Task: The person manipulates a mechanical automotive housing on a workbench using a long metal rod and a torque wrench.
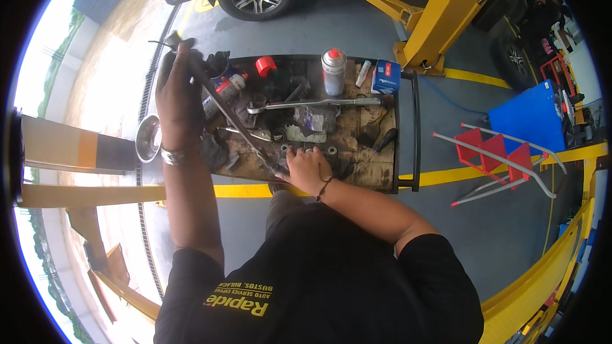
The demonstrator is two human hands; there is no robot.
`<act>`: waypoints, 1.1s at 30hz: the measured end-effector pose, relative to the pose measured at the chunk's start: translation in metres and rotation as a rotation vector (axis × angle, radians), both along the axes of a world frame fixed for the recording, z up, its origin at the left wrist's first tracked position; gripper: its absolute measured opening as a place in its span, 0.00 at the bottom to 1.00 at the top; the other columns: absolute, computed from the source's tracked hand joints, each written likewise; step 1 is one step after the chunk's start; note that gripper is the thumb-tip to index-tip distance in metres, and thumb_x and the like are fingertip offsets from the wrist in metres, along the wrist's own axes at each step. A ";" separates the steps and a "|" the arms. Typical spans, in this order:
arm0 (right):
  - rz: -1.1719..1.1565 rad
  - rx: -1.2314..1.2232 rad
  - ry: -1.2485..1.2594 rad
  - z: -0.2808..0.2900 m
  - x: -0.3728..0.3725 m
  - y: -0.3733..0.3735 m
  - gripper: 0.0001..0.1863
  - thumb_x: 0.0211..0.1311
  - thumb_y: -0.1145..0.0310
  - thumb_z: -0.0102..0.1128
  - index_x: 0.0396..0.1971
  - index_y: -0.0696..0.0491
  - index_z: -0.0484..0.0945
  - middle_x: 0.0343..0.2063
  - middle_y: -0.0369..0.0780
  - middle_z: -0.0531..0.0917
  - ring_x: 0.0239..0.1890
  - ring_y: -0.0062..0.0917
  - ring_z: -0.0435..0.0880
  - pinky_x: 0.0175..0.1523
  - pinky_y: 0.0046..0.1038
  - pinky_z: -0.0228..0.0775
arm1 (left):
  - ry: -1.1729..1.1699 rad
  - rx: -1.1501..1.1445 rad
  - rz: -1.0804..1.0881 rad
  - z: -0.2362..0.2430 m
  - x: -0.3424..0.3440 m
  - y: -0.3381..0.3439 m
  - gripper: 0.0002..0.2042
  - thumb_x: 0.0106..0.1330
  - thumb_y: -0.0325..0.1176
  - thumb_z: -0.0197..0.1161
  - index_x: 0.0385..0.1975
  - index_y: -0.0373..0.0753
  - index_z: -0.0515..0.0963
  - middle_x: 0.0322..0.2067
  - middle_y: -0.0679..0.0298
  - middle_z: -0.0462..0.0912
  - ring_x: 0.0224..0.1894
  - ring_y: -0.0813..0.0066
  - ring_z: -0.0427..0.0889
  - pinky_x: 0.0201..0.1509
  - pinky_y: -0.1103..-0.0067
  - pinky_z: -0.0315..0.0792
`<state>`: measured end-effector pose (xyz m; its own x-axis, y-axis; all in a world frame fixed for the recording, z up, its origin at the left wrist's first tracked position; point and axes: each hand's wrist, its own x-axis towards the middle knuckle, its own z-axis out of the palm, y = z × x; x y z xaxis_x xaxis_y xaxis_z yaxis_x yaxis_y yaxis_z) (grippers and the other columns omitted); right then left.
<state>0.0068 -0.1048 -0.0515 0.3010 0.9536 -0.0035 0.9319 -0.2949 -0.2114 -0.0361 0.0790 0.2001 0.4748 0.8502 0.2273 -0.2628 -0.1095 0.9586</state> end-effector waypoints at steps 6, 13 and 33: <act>0.027 0.016 0.013 0.009 0.000 0.001 0.41 0.59 0.34 0.58 0.56 0.58 0.77 0.33 0.44 0.84 0.36 0.34 0.85 0.55 0.44 0.69 | -0.257 -0.229 -0.927 -0.016 0.005 0.053 0.22 0.70 0.52 0.62 0.24 0.41 0.67 0.14 0.71 0.69 0.11 0.84 0.60 0.13 0.85 0.55; -0.018 0.051 0.038 -0.003 -0.002 0.002 0.41 0.59 0.35 0.59 0.56 0.59 0.77 0.34 0.44 0.84 0.36 0.35 0.85 0.55 0.47 0.68 | -0.026 -0.081 0.040 -0.005 0.017 0.001 0.13 0.69 0.41 0.66 0.36 0.36 0.79 0.26 0.70 0.75 0.24 0.83 0.72 0.26 0.84 0.65; 0.027 0.035 0.005 0.000 -0.003 0.000 0.42 0.59 0.35 0.59 0.58 0.59 0.75 0.35 0.44 0.84 0.36 0.35 0.85 0.57 0.47 0.67 | -0.069 -0.089 -0.598 -0.007 0.011 0.050 0.17 0.70 0.46 0.62 0.35 0.35 0.75 0.22 0.64 0.75 0.22 0.75 0.73 0.27 0.81 0.66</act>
